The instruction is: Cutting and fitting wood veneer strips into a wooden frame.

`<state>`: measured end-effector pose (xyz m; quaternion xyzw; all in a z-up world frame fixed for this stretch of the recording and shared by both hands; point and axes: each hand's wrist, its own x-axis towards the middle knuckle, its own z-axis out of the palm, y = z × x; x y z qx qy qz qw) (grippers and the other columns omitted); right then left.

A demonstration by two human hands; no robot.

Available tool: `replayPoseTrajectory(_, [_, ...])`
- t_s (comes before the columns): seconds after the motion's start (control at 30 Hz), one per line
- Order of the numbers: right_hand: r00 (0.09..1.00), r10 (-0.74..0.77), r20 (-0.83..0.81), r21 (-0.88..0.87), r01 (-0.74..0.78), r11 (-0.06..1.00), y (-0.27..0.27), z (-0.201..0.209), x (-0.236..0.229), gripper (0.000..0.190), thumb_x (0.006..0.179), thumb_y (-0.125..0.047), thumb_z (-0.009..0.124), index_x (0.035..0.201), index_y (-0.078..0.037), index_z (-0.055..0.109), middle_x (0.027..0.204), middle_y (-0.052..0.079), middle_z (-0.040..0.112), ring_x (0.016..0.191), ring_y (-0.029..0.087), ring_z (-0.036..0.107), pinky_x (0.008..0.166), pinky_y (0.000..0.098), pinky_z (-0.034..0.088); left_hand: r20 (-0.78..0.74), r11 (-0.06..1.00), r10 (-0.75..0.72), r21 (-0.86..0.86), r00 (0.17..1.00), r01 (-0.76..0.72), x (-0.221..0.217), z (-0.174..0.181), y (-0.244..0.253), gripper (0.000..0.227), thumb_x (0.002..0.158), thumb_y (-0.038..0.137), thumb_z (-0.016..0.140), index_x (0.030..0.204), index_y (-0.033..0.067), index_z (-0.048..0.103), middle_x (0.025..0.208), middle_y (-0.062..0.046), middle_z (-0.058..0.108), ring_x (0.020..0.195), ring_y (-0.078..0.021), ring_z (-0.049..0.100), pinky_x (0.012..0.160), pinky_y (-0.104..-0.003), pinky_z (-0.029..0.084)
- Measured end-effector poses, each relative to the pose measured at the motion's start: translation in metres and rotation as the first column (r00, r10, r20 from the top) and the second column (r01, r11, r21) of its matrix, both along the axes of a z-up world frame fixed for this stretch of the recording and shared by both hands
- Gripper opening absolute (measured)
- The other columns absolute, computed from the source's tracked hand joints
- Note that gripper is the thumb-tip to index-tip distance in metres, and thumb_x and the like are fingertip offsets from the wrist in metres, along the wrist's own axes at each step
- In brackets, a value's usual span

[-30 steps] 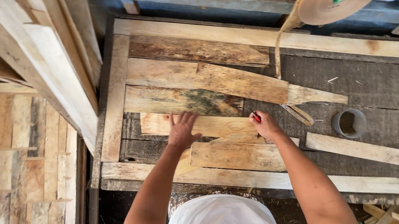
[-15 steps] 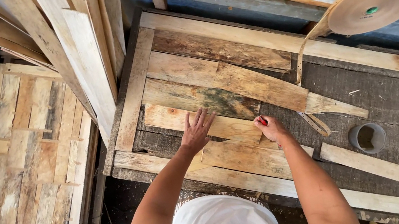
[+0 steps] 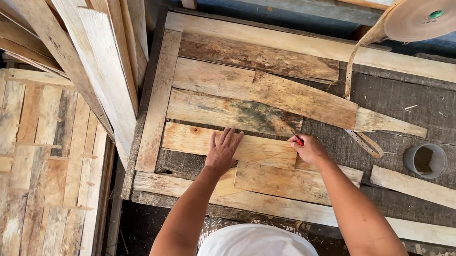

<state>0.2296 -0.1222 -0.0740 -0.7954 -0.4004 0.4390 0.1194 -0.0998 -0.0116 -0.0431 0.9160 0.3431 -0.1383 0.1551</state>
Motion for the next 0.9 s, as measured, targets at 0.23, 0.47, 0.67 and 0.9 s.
replayPoseTrajectory(0.23, [0.999,-0.014,0.046,0.013,0.014,1.000,0.002,0.007,-0.010,0.021,0.098,-0.029,0.068,0.115,-0.019,0.076,0.103,0.003,0.077,0.090,0.017,0.071,0.082,0.0372,0.056,-0.009,1.000,-0.006,-0.004,1.000,0.006,-0.001,0.002,0.005,0.109,0.086,0.036,0.079,0.166,0.0224,0.007,0.172,-0.012,0.009,0.159,-0.0310,0.009,0.126,-0.061,0.011])
replayPoseTrajectory(0.47, [0.993,-0.055,0.104,-0.003,0.056,0.998,0.003,0.014,-0.014,0.021,0.098,-0.030,0.070,0.114,-0.019,0.076,0.095,0.004,0.077,0.081,0.018,0.069,0.075,0.0373,0.055,-0.001,0.999,0.007,-0.049,1.000,-0.008,-0.001,-0.006,0.007,0.107,0.087,0.035,0.079,0.166,0.0226,0.008,0.173,-0.012,0.008,0.159,-0.0312,0.008,0.126,-0.060,0.012])
replayPoseTrajectory(0.67, [0.992,-0.069,0.102,-0.020,0.071,0.997,0.005,0.024,-0.019,0.021,0.099,-0.030,0.068,0.116,-0.019,0.076,0.095,0.003,0.077,0.077,0.017,0.068,0.071,0.0376,0.055,-0.013,0.999,0.004,-0.046,1.000,-0.004,-0.002,-0.004,0.008,0.106,0.087,0.037,0.079,0.166,0.0234,0.008,0.173,-0.011,0.007,0.159,-0.0306,0.007,0.126,-0.059,0.012])
replayPoseTrajectory(0.9, [0.992,-0.073,0.102,-0.028,0.076,0.997,-0.002,0.011,-0.017,0.021,0.101,-0.031,0.065,0.117,-0.022,0.075,0.102,-0.002,0.075,0.075,0.012,0.065,0.066,0.0339,0.055,-0.053,0.999,-0.031,-0.021,0.998,0.030,-0.002,-0.003,0.010,0.105,0.089,0.042,0.077,0.166,0.0245,0.007,0.173,-0.011,0.005,0.159,-0.0297,0.006,0.126,-0.059,0.012])
